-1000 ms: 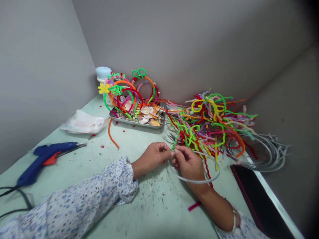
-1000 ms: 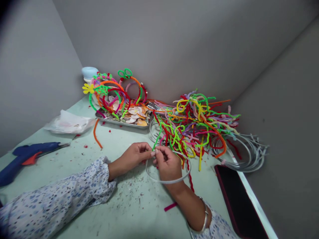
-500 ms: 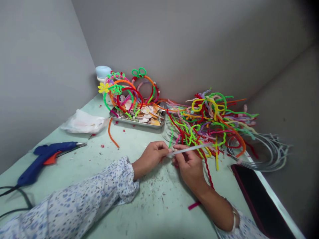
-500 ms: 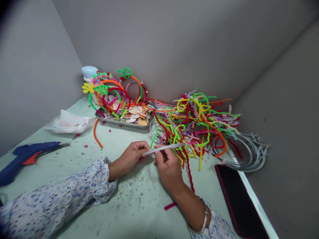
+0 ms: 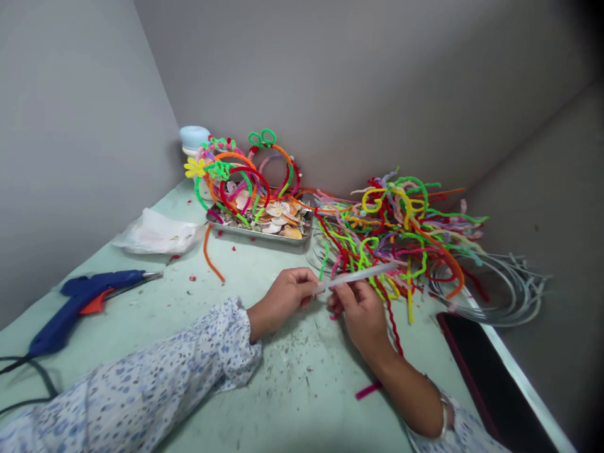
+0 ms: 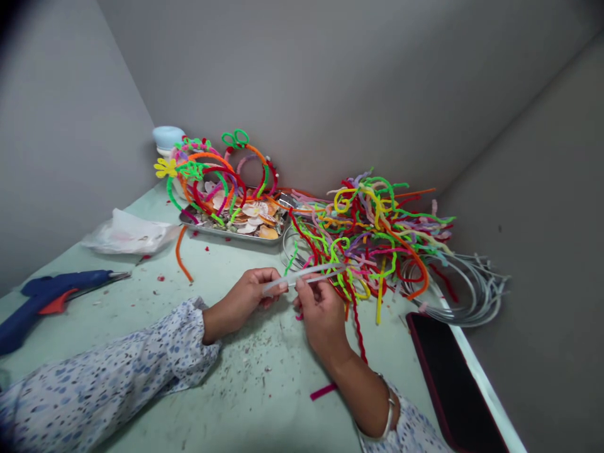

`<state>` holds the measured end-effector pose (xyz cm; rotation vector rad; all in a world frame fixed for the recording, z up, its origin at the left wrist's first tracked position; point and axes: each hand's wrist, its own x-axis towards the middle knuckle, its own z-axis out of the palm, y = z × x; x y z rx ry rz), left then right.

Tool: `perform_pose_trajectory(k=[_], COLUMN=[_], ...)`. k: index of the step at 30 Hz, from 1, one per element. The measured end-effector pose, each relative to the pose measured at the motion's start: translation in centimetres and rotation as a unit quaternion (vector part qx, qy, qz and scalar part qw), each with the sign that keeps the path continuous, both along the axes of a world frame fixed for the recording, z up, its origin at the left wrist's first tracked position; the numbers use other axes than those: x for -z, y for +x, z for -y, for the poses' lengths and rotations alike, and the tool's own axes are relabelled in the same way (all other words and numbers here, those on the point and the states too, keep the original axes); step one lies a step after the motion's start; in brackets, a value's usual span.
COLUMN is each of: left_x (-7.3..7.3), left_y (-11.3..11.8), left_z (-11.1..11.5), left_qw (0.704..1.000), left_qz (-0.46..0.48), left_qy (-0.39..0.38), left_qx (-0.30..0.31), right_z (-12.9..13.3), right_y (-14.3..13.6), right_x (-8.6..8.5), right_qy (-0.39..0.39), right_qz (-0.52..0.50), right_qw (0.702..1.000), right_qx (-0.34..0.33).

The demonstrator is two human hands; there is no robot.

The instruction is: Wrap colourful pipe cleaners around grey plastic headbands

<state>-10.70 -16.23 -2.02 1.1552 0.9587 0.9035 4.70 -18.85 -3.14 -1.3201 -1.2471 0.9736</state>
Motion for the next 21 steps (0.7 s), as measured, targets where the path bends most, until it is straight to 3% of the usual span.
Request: perform_pose_trajectory(k=[10, 21], left_x=[-0.38, -0.07], left_y=[-0.03, 0.00], left_z=[0.19, 0.01], left_qw=[0.998, 0.999], left_qz=[-0.030, -0.030], left_qy=[0.038, -0.003], left_qx=[0.030, 0.010], right_z=[-0.26, -0.05], right_y=[0.04, -0.26], right_x=[-0.18, 0.12], right_qy=[0.001, 0.020], right_qz=[-0.014, -0.028], right_qw=[1.000, 0.999], right_qx=[-0.006, -0.032])
